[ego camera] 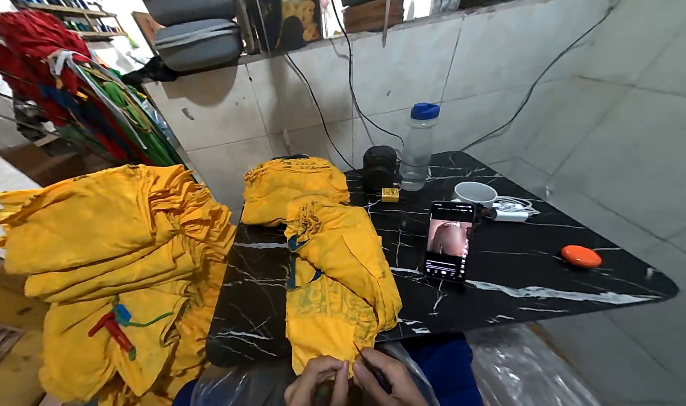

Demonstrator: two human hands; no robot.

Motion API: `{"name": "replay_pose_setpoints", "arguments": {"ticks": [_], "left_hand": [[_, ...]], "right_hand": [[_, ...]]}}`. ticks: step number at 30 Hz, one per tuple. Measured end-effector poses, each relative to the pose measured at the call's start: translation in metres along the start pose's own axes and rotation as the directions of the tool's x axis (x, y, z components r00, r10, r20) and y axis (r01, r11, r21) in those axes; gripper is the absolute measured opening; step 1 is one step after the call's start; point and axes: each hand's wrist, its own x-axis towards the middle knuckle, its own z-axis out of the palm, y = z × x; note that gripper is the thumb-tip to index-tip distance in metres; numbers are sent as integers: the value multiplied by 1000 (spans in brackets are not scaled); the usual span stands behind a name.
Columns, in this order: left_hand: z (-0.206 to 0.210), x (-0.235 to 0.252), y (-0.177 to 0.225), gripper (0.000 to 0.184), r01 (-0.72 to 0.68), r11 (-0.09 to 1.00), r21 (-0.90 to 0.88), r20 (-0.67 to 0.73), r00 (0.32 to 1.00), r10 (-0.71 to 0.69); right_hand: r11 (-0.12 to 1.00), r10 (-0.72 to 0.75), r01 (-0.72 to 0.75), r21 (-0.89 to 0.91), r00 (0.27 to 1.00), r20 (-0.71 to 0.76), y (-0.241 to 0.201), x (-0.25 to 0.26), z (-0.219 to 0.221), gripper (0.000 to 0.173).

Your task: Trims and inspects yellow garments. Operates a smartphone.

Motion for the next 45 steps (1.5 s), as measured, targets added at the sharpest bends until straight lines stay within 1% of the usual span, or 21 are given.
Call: {"name": "replay_pose_setpoints", "arguments": {"ticks": [4,6,8,10,11,13,15,17,19,21,22,23,25,28,30,32,34,37,40,42,45], "left_hand": [[-3,2,-1,13,84,990,-112,47,996,-79],[-4,2,-2,12,93,989,-117,92,992,-83],[-4,3,-5,10,80,991,-105,132,989,-66],[-5,3,-7,14,57,995,-77,182,982,-42],[-6,4,-7,20,34,999,-34,225,974,-25],[-7,8,-3,33,-37,990,139,317,948,-9],[-7,9,0,36,-103,958,267,370,929,-4],[-7,7,-2,25,-147,940,307,340,940,36],[-7,7,-5,13,-182,939,291,249,962,109],[-7,6,-12,8,-195,956,221,152,975,164],[-7,5,-16,7,-184,970,161,112,980,167],[-7,5,-18,7,-152,984,92,77,986,146],[-10,5,-18,8,-33,999,-33,59,998,35],[-13,7,-12,14,157,968,-195,97,985,-140],[-13,8,-10,17,224,934,-279,108,974,-201],[-11,7,-8,17,260,914,-310,106,965,-238],[-10,6,-8,16,247,920,-305,112,968,-223],[-8,4,-14,14,160,944,-289,117,984,-131],[-8,4,-20,16,90,958,-271,93,993,-67],[-9,5,-17,16,99,955,-279,68,994,-84],[-8,5,-13,15,141,936,-322,67,990,-126]], "right_hand": [[992,77,-79,-96,997,-25,-2,-2,-3,39],[996,67,-69,-63,997,-35,-1,-1,-2,34],[997,73,-72,27,997,-36,-1,-1,0,25],[992,93,-91,86,995,-25,-2,-2,-2,21],[992,100,-98,84,995,-18,-2,-3,-2,23],[995,92,-92,40,996,-17,-4,-4,-3,25],[998,60,-60,-12,998,-35,-9,-6,-1,23],[998,18,-21,-63,999,-49,-16,-8,0,19],[997,-21,16,-81,998,-56,-15,-9,0,18],[993,-27,16,-114,995,-93,-15,-9,-2,19],[988,-8,-12,-152,992,-126,-16,-8,-4,21],[979,12,-44,-200,987,-158,-18,-7,-7,26],[953,16,-72,-295,982,-187,-17,-6,-12,38],[935,-64,4,-354,986,-156,-11,-5,-15,38],[918,-115,58,-392,986,-123,-8,-5,-14,37],[909,-136,84,-407,986,-99,-9,-4,-11,37],[898,-152,91,-431,983,-108,-12,-3,-6,36],[889,-151,70,-453,978,-146,-16,-2,0,35],[890,-154,82,-448,980,-127,-16,-2,1,35],[896,-153,98,-433,984,-93,-16,-3,0,34],[906,-145,95,-412,985,-90,-14,-4,0,35]]}}
